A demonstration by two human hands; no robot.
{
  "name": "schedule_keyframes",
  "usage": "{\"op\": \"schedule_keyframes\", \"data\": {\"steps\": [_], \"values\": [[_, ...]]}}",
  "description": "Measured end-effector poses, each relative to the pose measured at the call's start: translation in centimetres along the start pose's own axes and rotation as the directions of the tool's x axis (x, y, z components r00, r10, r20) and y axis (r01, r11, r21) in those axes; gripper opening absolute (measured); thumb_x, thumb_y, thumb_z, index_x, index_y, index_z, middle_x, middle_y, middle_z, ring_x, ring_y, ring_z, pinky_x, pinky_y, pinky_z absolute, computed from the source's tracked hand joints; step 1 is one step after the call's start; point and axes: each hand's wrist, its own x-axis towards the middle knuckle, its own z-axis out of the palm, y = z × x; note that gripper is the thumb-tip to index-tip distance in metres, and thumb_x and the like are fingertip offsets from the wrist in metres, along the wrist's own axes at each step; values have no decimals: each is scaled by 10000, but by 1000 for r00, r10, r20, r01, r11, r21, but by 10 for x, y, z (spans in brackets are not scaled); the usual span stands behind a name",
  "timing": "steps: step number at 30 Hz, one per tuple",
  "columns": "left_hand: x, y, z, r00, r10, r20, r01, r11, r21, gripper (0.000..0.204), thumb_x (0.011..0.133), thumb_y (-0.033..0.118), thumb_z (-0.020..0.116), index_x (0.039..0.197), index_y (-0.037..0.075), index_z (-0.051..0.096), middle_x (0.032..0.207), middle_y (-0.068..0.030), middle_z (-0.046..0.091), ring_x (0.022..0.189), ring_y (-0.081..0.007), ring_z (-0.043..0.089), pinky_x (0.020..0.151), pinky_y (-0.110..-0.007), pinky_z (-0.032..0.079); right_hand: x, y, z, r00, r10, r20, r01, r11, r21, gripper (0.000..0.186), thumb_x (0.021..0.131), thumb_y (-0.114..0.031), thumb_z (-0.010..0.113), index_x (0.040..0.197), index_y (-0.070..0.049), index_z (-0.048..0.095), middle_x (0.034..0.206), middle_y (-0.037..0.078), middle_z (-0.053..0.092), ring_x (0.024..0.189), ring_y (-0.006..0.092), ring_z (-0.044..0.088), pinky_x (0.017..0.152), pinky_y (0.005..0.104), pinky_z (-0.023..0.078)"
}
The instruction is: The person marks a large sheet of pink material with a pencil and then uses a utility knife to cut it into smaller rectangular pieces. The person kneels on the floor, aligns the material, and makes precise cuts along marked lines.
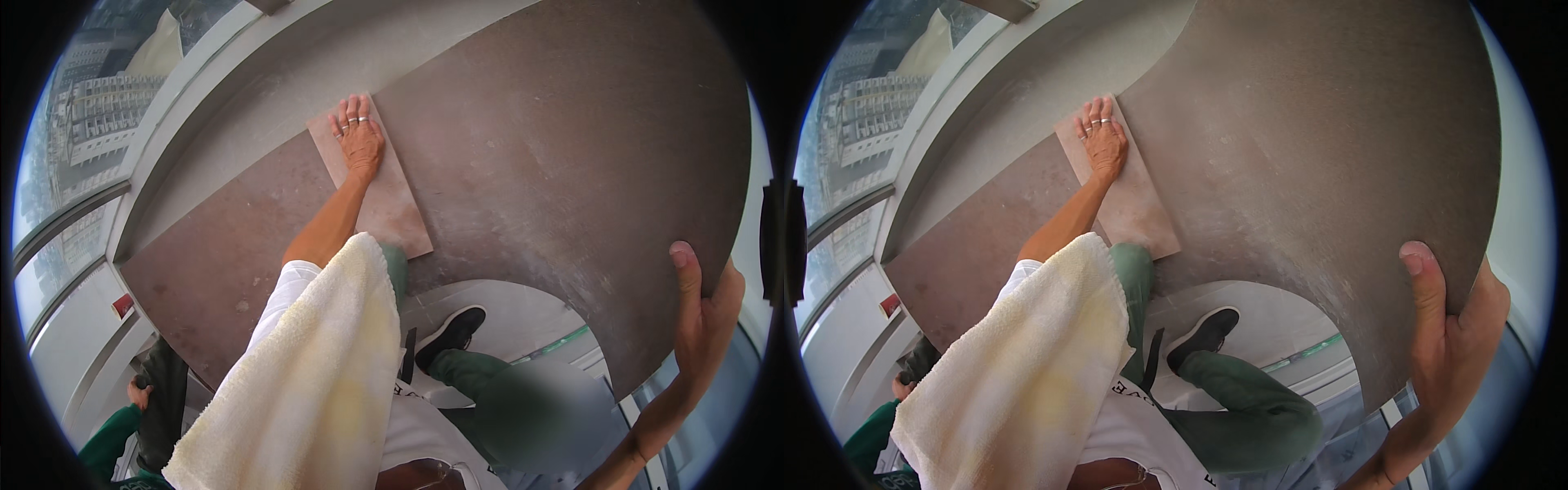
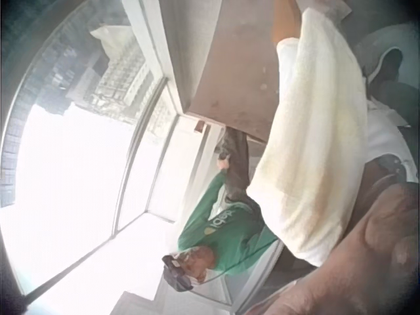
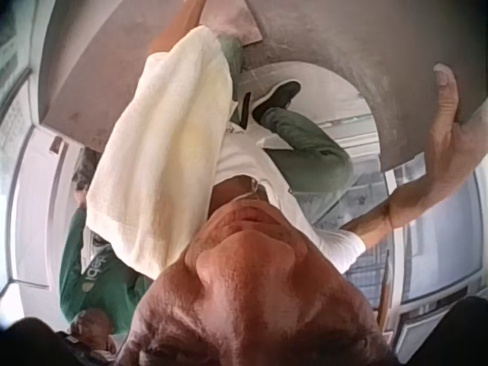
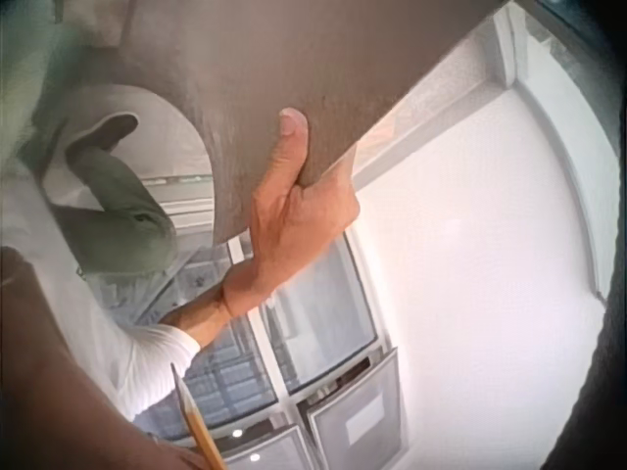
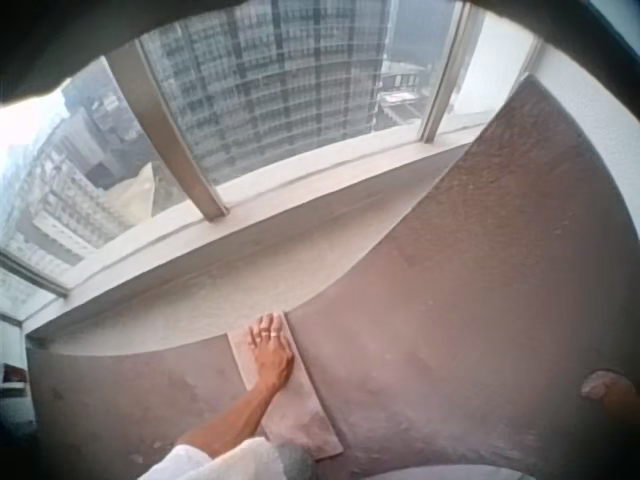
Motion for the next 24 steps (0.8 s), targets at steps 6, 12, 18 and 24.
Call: {"op": "schedule_keyframes", "data": {"steps": [6,12,18,24], "values": [[-2,4,3,1000,1,23,0,999,-36,509,973,166,472,1479,123,427,1531,-74,394,1482,-268,254,1242,-495,73,-25,-65,-19,995,-41,86,31,992,120,268,881,-130,728,1084,40,682,679,178,636,531,260,570,554,341,435],[-7,-15,-8,999,-20,29,20,1000,1,532,957,166,483,1483,124,418,1536,-81,382,1482,-274,249,1237,-508,86,5,-28,-3,998,-56,25,49,976,212,375,963,-273,647,1155,49,649,732,194,682,543,245,634,556,337,481],[9,-7,-5,971,186,151,-176,982,-72,586,923,249,577,1472,106,429,1514,-118,418,1456,-300,310,1197,-551,184,55,178,93,997,69,-23,-63,978,200,401,971,-314,602,1299,-84,608,1087,172,703,1024,315,661,901,426,493],[31,-48,-43,908,47,417,-93,992,90,842,827,503,741,1494,106,414,1527,-161,423,1423,-339,381,1127,-526,345,-84,127,171,902,-84,-423,120,991,59,273,899,-64,651,1170,-91,657,1033,102,677,943,264,650,789,379,523]]}}
